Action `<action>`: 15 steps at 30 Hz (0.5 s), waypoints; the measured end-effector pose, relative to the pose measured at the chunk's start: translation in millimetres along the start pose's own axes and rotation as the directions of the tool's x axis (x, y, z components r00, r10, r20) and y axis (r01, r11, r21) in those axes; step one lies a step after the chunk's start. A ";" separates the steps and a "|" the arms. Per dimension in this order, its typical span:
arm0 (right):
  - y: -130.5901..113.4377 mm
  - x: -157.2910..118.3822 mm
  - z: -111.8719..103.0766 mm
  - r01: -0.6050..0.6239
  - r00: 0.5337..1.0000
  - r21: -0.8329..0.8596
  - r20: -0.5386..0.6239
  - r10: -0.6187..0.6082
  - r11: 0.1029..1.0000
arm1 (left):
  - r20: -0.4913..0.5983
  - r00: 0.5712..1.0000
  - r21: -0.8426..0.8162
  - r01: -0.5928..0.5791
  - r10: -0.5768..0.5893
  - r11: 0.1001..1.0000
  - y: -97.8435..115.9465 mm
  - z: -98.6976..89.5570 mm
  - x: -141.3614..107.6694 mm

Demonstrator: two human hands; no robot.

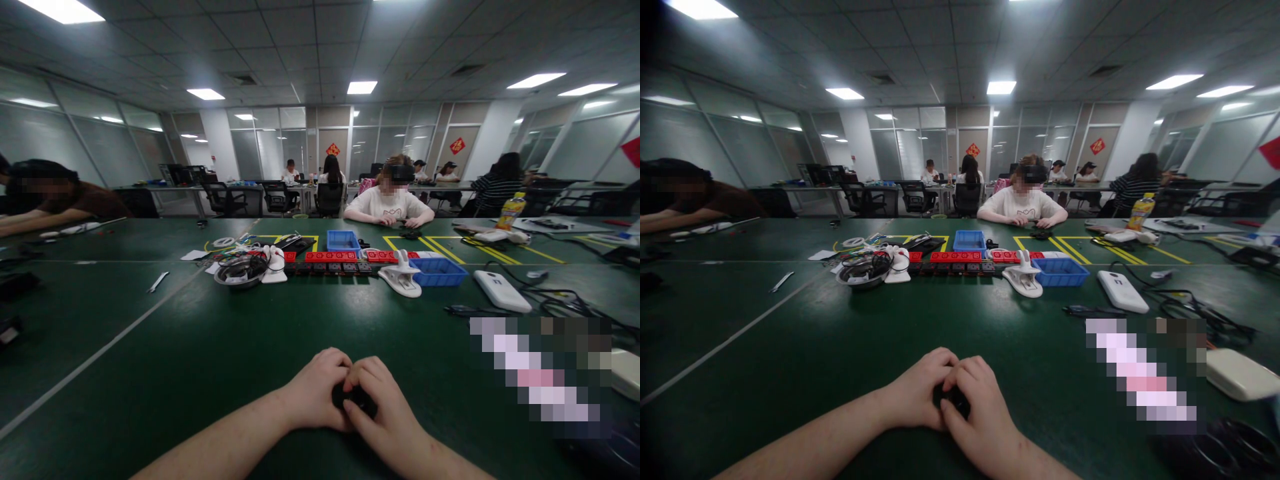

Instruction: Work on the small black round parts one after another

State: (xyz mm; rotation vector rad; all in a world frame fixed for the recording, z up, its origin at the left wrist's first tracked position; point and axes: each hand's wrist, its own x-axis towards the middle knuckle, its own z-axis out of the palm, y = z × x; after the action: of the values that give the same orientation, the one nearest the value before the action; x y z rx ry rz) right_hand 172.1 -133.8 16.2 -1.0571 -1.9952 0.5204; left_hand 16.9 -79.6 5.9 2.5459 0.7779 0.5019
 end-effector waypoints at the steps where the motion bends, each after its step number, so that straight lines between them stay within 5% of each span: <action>1: -1.2 0.4 -0.5 0.024 1.000 0.013 0.001 -0.024 1.000 | 0.009 1.000 -0.006 -0.019 0.019 1.000 -0.5 -0.8 0.0; 10: -6.6 0.5 -4.3 0.221 0.972 0.056 0.069 -0.224 0.974 | 0.066 0.992 -0.019 -0.103 0.104 0.995 -5.9 -1.7 0.0; 15: -7.3 -1.2 -7.4 0.240 0.970 0.059 0.018 -0.241 0.969 | 0.034 0.998 -0.022 -0.045 0.046 0.999 -1.6 -3.5 -1.8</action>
State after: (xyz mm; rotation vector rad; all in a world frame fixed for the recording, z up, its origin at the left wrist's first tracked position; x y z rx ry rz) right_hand 174.8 -139.0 24.9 -0.7633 -2.0827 0.4578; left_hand 13.2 -78.4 7.7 2.5508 0.7005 0.4772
